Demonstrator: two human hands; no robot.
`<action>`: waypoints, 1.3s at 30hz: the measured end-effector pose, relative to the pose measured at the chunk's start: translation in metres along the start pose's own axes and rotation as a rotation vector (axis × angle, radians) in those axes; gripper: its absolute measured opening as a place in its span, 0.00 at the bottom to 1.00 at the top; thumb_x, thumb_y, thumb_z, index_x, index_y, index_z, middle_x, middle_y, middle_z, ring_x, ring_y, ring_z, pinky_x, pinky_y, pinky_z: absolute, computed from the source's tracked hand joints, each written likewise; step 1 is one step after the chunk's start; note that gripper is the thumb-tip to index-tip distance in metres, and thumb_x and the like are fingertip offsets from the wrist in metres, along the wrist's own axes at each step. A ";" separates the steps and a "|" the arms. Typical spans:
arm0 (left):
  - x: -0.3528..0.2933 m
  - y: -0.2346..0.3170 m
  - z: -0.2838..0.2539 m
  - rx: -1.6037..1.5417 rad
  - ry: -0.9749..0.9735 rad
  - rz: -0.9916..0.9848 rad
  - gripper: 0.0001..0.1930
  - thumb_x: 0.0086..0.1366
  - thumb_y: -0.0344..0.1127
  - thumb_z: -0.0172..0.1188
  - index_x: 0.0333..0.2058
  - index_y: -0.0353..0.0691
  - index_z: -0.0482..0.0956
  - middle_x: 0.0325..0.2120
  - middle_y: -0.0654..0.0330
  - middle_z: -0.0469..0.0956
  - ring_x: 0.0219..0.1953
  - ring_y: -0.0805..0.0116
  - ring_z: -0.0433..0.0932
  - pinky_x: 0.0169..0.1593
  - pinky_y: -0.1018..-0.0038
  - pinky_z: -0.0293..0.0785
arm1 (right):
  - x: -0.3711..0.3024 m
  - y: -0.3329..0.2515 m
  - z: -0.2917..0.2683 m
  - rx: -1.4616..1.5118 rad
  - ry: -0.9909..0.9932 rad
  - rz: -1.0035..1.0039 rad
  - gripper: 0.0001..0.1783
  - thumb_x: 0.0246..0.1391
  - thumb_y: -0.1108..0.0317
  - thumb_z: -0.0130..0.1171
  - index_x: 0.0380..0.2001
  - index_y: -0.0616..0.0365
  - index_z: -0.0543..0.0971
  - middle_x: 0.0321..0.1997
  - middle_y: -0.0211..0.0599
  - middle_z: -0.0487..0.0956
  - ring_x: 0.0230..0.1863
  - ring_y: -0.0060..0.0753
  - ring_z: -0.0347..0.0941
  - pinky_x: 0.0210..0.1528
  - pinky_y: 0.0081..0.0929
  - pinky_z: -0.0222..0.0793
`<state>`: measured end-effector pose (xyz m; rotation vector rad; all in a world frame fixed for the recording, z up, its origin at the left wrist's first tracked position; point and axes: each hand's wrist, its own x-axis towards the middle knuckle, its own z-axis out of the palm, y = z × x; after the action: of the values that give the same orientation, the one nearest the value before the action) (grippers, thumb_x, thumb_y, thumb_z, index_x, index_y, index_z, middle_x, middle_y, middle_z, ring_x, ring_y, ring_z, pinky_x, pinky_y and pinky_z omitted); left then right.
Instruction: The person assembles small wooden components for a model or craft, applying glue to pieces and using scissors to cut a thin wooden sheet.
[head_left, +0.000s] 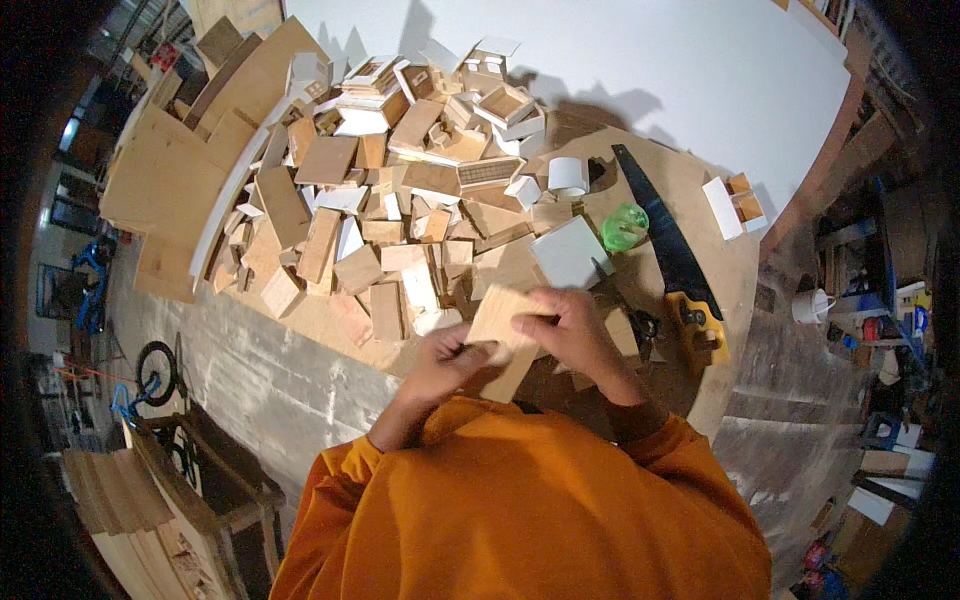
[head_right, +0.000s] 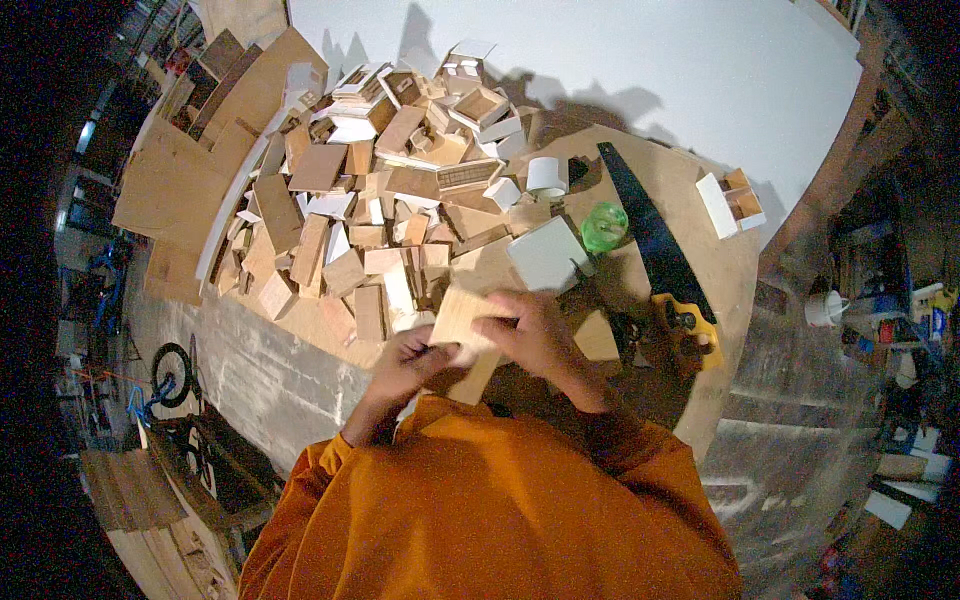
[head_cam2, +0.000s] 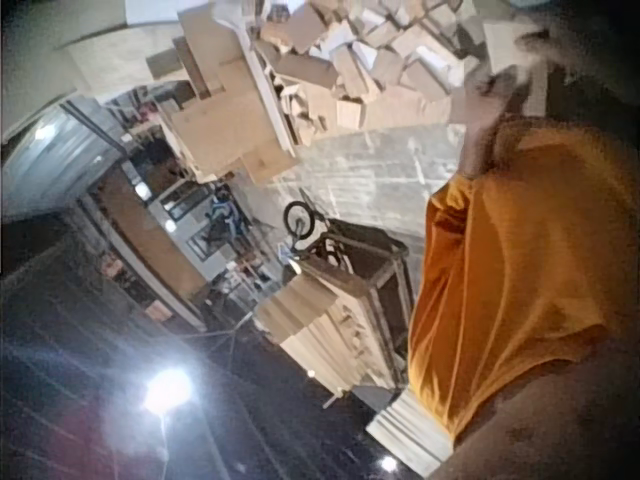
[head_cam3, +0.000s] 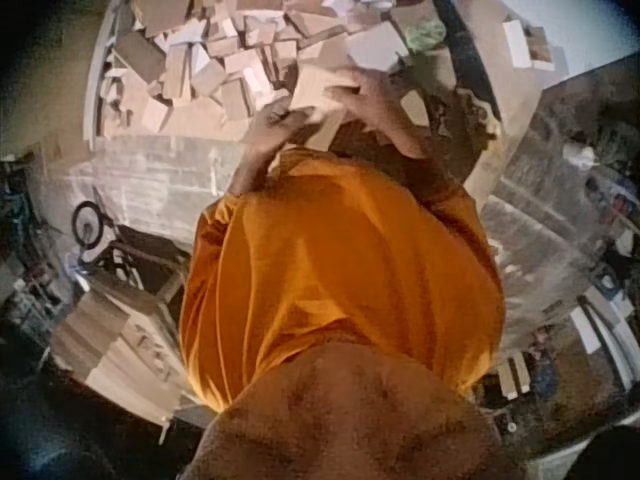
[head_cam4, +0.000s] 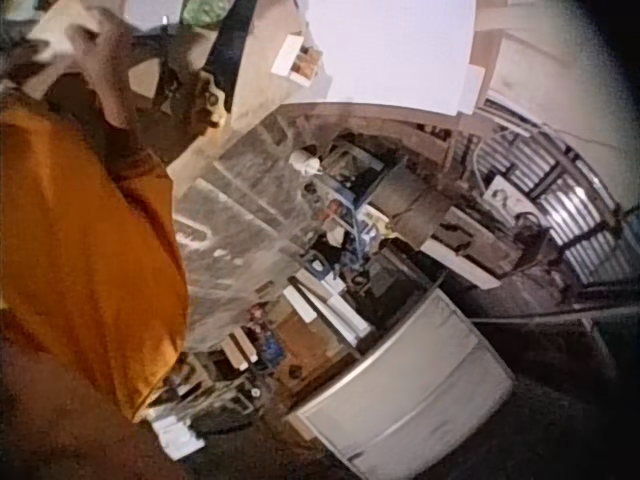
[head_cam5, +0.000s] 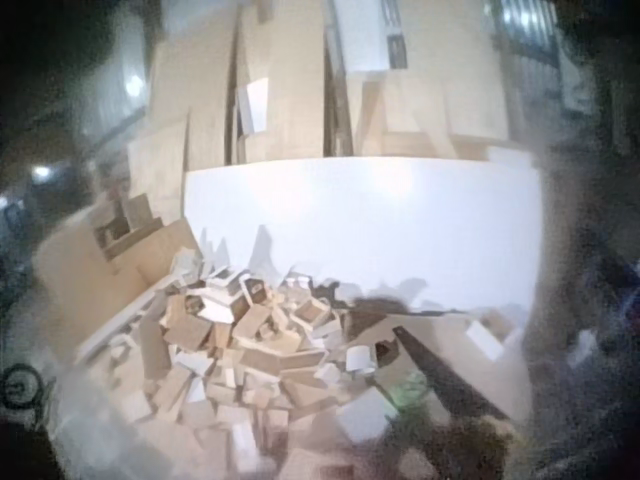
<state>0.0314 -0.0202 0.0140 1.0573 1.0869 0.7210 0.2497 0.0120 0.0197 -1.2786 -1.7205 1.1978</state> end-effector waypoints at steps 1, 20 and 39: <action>-0.001 0.003 -0.008 0.019 0.035 0.061 0.09 0.62 0.28 0.56 0.41 0.35 0.78 0.33 0.64 0.79 0.34 0.78 0.75 0.39 0.80 0.72 | 0.003 0.001 -0.002 0.034 0.037 0.031 0.16 0.50 0.69 0.60 0.43 0.61 0.75 0.33 0.36 0.80 0.34 0.27 0.77 0.37 0.24 0.72; 0.003 0.018 0.045 -0.207 0.408 -0.073 0.17 0.64 0.40 0.56 0.48 0.37 0.71 0.39 0.59 0.76 0.37 0.71 0.76 0.41 0.75 0.74 | -0.026 0.009 0.044 0.646 0.069 0.147 0.12 0.58 0.67 0.54 0.41 0.62 0.73 0.36 0.34 0.76 0.34 0.22 0.75 0.35 0.21 0.74; -0.041 -0.006 -0.061 -0.528 0.580 0.067 0.13 0.57 0.27 0.59 0.42 0.38 0.74 0.31 0.61 0.79 0.25 0.71 0.78 0.23 0.80 0.75 | -0.078 0.060 -0.080 -0.667 0.149 0.277 0.23 0.41 0.71 0.64 0.45 0.57 0.74 0.31 0.49 0.79 0.34 0.50 0.77 0.37 0.42 0.72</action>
<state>-0.0399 -0.0387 0.0162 0.4341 1.2479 1.3338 0.3647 -0.0340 -0.0080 -1.9934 -1.9492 0.6448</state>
